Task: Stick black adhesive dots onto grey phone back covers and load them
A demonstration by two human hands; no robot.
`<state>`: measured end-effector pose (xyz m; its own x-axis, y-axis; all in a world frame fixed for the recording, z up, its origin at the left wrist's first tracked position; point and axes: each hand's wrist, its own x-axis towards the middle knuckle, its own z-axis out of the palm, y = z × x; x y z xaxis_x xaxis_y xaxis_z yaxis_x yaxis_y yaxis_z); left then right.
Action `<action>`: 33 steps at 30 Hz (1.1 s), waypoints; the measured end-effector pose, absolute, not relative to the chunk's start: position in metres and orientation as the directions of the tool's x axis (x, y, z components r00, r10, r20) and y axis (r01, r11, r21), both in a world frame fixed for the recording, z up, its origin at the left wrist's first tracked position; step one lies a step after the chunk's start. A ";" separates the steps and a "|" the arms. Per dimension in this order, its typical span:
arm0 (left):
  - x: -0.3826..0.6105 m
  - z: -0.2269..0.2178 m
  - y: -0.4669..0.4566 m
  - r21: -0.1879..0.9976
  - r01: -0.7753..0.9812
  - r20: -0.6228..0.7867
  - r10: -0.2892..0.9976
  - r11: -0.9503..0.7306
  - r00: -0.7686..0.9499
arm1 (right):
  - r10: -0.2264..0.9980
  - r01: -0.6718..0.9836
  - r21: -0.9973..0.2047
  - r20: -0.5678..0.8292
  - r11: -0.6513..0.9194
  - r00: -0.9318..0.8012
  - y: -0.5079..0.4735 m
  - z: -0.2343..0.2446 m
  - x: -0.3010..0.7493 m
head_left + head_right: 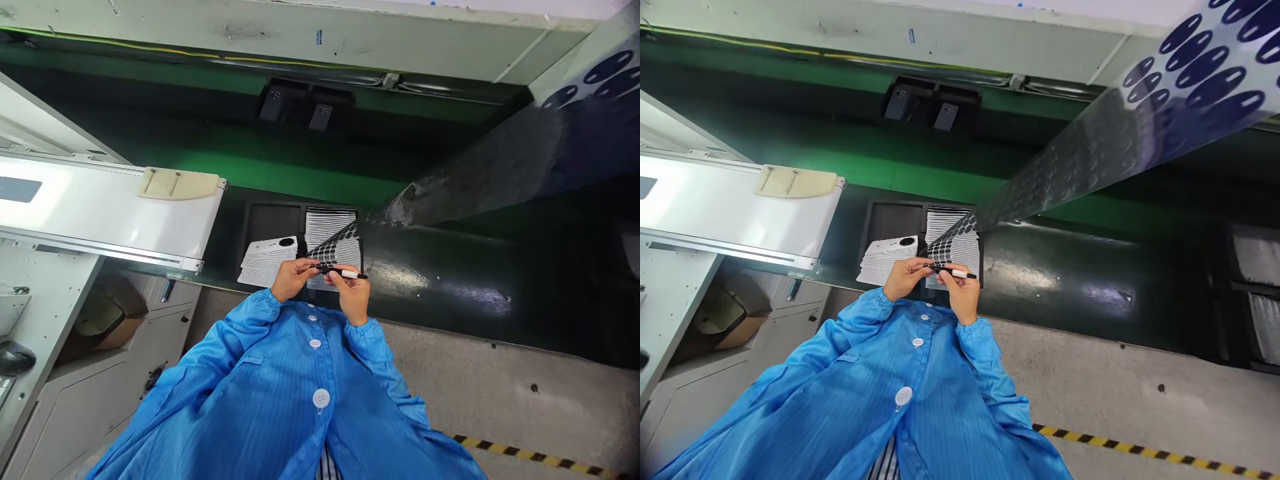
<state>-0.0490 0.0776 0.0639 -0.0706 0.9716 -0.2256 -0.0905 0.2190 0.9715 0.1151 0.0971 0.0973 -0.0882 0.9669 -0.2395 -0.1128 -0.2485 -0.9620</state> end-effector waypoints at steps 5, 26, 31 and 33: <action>-0.049 0.063 0.078 0.965 -0.123 -0.242 0.969 0.233 -0.058 | 0.966 -0.106 -0.963 -0.238 -0.248 -0.104 0.099 0.093 0.115; -0.132 0.060 0.089 0.720 0.682 -0.199 0.980 0.131 0.022 | 0.970 -0.263 -0.943 -0.231 -0.205 0.073 0.104 0.092 0.123; -0.185 0.055 0.118 0.556 0.805 -0.313 0.950 0.204 -0.024 | 0.967 -0.275 -0.931 -0.253 -0.239 0.015 0.106 0.090 0.118; -0.194 0.051 0.125 0.517 0.827 -0.385 0.923 0.223 -0.008 | 0.967 -0.264 -0.931 -0.255 -0.252 -0.020 0.105 0.090 0.113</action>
